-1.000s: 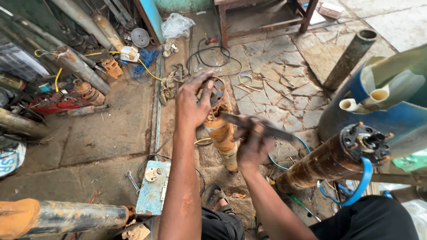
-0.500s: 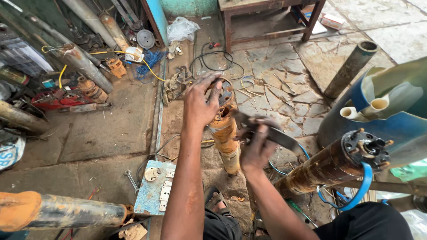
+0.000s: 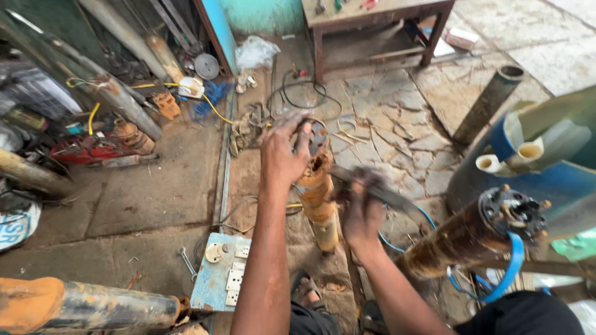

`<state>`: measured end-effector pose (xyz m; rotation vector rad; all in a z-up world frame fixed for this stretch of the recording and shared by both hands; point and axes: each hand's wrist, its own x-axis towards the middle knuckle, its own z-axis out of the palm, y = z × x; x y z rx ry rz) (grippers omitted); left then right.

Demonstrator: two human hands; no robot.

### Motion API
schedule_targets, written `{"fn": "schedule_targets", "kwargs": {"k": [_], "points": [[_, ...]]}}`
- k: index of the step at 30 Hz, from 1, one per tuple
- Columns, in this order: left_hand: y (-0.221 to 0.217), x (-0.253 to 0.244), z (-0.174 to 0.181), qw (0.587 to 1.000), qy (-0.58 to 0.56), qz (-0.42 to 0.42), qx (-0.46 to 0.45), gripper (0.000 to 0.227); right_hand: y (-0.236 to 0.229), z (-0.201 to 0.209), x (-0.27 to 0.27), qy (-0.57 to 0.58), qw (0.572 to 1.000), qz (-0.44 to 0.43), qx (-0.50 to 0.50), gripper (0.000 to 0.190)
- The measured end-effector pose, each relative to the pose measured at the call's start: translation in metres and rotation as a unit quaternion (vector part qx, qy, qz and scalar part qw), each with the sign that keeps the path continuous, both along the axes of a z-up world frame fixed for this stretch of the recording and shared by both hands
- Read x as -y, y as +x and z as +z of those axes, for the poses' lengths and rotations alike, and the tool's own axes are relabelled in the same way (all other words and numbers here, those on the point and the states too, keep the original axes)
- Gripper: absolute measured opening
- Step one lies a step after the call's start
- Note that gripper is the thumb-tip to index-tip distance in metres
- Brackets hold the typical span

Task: The person uses a metal file to scrape and clean the surface of a yellow cylindrical metal object. They hold the cylinder with one hand and file the surface with the other, rotating the object periodically to access different areas.

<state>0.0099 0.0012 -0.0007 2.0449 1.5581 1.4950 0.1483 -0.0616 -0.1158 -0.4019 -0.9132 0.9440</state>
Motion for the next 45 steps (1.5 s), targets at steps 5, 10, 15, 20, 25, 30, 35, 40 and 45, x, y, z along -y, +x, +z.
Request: {"fn": "schedule_targets", "kwargs": {"k": [5,10,15,20,25,30,35,40,45], "points": [[-0.004,0.000,-0.005,0.999,0.032,0.011,-0.032,0.034,0.003,-0.007,0.002,0.001,0.996,-0.026,0.088,0.007],[-0.003,-0.002,-0.006,0.998,0.042,0.014,-0.036,0.032,-0.004,-0.001,-0.002,0.061,0.992,-0.095,0.065,0.010],[0.003,-0.001,-0.002,0.999,0.039,-0.010,-0.023,0.033,-0.009,-0.010,0.005,0.015,0.995,-0.067,0.069,0.023],[0.008,0.008,-0.004,0.999,0.040,-0.003,-0.030,0.034,0.002,-0.014,0.017,-0.038,0.983,-0.128,0.129,0.011],[0.008,0.008,-0.004,1.000,0.010,0.000,-0.028,0.035,0.033,-0.009,0.033,-0.031,0.993,-0.114,-0.001,0.013],[0.005,0.004,-0.004,0.998,0.033,0.002,-0.047,0.036,0.045,-0.007,0.042,-0.042,0.996,-0.079,0.012,0.029],[0.014,0.010,-0.002,0.998,0.016,0.034,-0.046,0.039,0.024,0.005,0.026,0.070,0.982,-0.173,0.017,0.037],[0.020,0.013,-0.001,0.997,0.032,0.060,-0.048,0.044,0.012,-0.001,0.000,0.099,0.967,-0.226,0.058,0.028],[0.023,0.010,-0.005,0.996,0.030,0.068,-0.042,0.044,-0.005,-0.019,-0.010,0.112,0.960,-0.257,-0.031,0.026]]}}
